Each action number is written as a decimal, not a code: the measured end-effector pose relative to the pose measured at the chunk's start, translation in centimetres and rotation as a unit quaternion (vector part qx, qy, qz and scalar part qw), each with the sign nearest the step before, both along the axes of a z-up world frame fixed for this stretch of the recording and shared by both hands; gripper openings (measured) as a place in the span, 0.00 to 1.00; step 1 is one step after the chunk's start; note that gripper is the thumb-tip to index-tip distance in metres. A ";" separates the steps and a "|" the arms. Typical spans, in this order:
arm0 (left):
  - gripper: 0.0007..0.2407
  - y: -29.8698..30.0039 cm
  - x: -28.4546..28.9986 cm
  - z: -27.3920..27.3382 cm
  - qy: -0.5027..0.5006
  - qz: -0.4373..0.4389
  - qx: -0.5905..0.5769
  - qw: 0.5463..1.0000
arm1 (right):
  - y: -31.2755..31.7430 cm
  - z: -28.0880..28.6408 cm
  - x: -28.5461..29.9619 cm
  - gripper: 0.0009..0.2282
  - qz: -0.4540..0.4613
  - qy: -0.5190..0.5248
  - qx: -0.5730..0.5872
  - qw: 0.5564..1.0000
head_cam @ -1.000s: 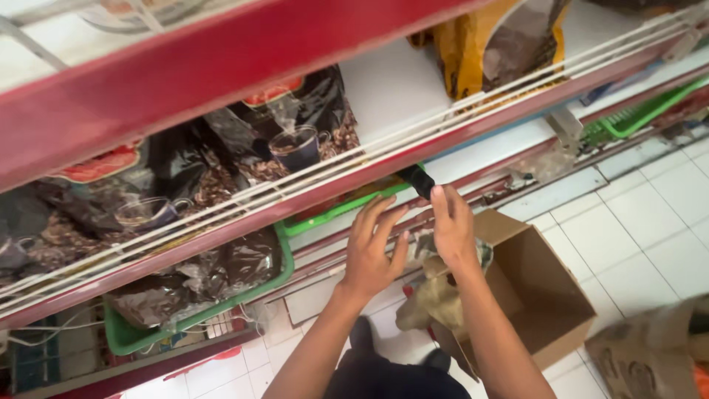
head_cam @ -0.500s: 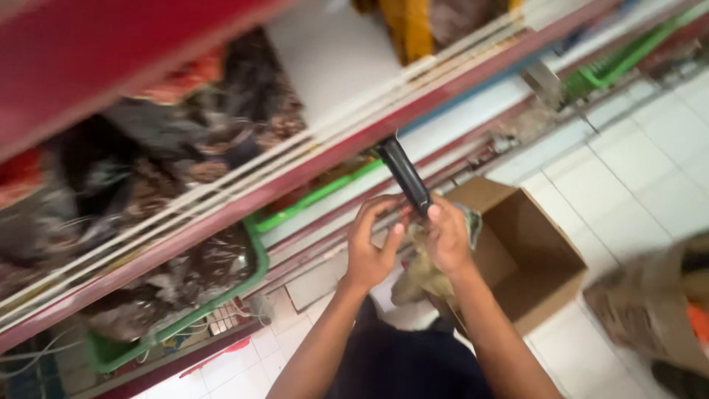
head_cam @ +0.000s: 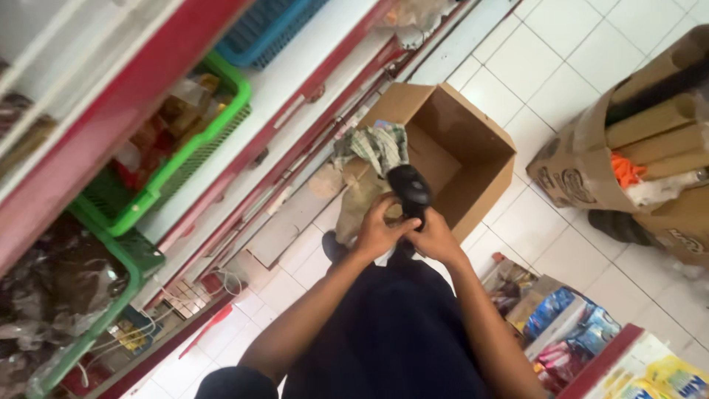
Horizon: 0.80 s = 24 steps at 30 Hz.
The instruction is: The person repeatedly takes packaged coffee bags from a cardboard box, wipes them with a cloth, and places them on a shelf. The person also uses a barcode scanner on some items and moves a red crate on the floor.
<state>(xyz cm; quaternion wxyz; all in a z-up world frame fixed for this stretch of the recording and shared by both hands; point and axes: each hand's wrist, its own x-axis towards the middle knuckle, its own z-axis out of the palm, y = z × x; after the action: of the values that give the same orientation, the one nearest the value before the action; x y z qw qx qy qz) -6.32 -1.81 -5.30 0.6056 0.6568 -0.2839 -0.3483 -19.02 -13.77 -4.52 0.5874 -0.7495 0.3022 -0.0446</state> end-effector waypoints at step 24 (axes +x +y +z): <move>0.21 -7.1 9.7 -8.8 -0.243 0.078 0.160 0.954 | -6.7 -4.2 -1.0 0.10 -0.121 -0.004 0.144 0.982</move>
<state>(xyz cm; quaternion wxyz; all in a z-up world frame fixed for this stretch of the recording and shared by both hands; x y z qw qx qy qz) 3.43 -8.87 -14.07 0.4307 0.8301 -0.3105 -0.1705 -20.03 -20.45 -8.76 0.6805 -0.6148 0.3918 -0.0740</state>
